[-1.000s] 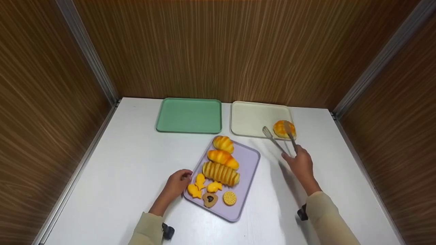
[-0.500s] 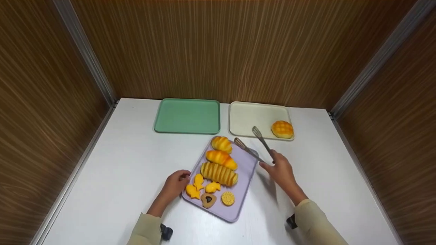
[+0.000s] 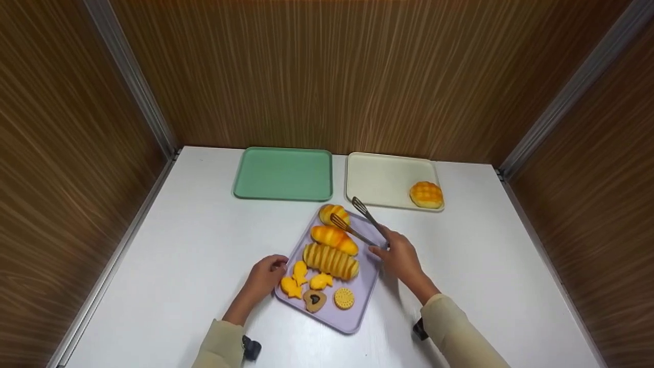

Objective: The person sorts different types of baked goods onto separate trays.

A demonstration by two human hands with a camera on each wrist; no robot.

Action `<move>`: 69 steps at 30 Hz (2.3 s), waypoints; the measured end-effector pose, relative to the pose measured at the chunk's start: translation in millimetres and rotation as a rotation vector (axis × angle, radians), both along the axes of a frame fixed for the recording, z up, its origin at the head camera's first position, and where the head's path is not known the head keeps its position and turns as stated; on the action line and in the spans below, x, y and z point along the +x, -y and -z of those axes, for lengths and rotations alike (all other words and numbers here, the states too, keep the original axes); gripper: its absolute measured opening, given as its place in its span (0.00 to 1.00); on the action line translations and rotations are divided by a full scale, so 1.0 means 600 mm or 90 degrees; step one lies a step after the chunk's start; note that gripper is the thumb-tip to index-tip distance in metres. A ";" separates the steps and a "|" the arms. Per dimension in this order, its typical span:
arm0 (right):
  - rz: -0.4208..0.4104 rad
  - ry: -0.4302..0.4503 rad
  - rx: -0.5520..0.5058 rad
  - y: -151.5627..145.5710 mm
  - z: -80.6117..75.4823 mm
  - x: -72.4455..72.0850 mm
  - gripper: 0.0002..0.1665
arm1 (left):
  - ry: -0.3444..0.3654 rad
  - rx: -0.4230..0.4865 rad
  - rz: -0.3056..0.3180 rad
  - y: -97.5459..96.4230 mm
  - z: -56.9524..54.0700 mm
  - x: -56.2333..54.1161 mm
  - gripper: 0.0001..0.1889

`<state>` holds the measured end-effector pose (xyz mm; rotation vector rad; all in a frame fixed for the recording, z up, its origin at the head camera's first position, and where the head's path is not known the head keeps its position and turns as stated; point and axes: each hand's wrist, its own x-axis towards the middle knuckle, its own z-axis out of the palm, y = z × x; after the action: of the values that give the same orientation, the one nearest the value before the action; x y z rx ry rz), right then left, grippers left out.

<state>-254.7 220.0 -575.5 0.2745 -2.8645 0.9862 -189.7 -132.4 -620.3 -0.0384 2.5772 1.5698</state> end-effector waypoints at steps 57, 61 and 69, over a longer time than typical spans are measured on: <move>-0.027 -0.056 0.170 0.005 -0.030 -0.015 0.27 | 0.025 0.005 0.003 0.005 0.002 0.006 0.14; -0.025 -0.031 0.171 -0.001 -0.032 -0.019 0.25 | 0.016 0.011 0.010 0.005 0.003 0.006 0.14; -0.017 -0.051 0.173 -0.001 -0.035 -0.027 0.25 | 0.002 0.007 0.015 0.004 -0.004 -0.001 0.14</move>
<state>-270.7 220.8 -554.5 0.3665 -2.9230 0.5714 -190.3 -134.8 -618.1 -0.0091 2.5568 1.5730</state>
